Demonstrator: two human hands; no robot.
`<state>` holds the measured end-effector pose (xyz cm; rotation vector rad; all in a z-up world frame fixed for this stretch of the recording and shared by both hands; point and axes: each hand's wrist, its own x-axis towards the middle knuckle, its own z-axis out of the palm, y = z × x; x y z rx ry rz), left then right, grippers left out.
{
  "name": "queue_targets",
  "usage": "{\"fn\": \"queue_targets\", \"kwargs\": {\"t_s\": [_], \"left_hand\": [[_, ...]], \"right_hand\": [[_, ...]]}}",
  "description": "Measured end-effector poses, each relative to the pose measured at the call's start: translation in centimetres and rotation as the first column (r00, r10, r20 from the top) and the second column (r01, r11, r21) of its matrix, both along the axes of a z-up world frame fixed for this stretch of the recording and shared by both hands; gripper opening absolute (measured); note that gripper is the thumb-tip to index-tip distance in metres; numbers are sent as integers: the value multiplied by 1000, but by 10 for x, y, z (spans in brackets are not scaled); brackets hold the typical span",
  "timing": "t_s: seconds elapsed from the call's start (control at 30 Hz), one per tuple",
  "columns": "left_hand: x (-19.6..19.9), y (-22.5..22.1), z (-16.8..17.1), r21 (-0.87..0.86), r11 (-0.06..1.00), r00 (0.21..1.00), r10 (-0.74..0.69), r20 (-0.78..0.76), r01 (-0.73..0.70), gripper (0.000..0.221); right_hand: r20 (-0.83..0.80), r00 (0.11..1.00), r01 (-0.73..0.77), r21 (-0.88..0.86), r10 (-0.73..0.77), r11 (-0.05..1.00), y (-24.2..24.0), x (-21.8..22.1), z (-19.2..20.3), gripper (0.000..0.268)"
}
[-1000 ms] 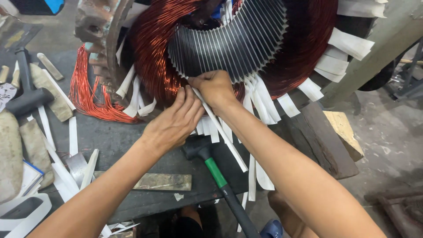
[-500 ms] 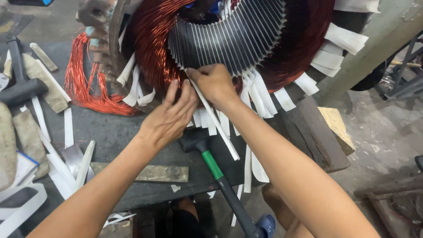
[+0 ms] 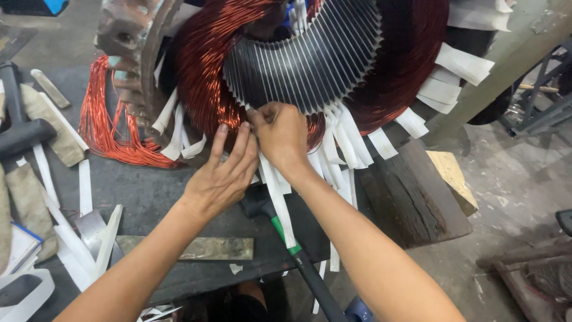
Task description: Inserting insulation strips into the slots of an electric motor stator
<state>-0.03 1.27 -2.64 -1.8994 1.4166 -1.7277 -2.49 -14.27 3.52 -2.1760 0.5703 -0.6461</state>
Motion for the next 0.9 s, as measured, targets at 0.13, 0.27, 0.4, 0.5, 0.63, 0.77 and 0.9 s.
{"fn": "queue_targets", "kwargs": {"t_s": [0.13, 0.27, 0.4, 0.5, 0.63, 0.77, 0.9], "left_hand": [[10, 2, -9, 24, 997, 996, -74, 44, 73, 40], [20, 2, -22, 31, 978, 976, -206, 70, 205, 37], [19, 3, -16, 30, 954, 950, -300, 93, 298, 35], [22, -1, -17, 26, 945, 941, -328, 87, 327, 32], [20, -1, -12, 22, 944, 939, -331, 94, 330, 32], [16, 0, -6, 33, 944, 938, -329, 109, 328, 30], [14, 2, -7, 22, 948, 938, -316, 143, 317, 31]], "right_hand": [[-28, 999, 16, -15, -17, 1000, 2, 1, -3, 20], [-22, 999, 43, -47, -44, 998, 2, 5, -6, 21], [-4, 999, 54, -25, -54, 998, 4, 6, -5, 19], [-20, 998, 54, 40, -53, 998, 1, 11, -7, 17], [-22, 998, 67, 34, -66, 997, -7, 22, -14, 15], [-83, 997, 16, 143, -4, 990, -5, 3, 5, 21], [-118, 992, -25, 228, 53, 973, -16, 16, -8, 23]]}}
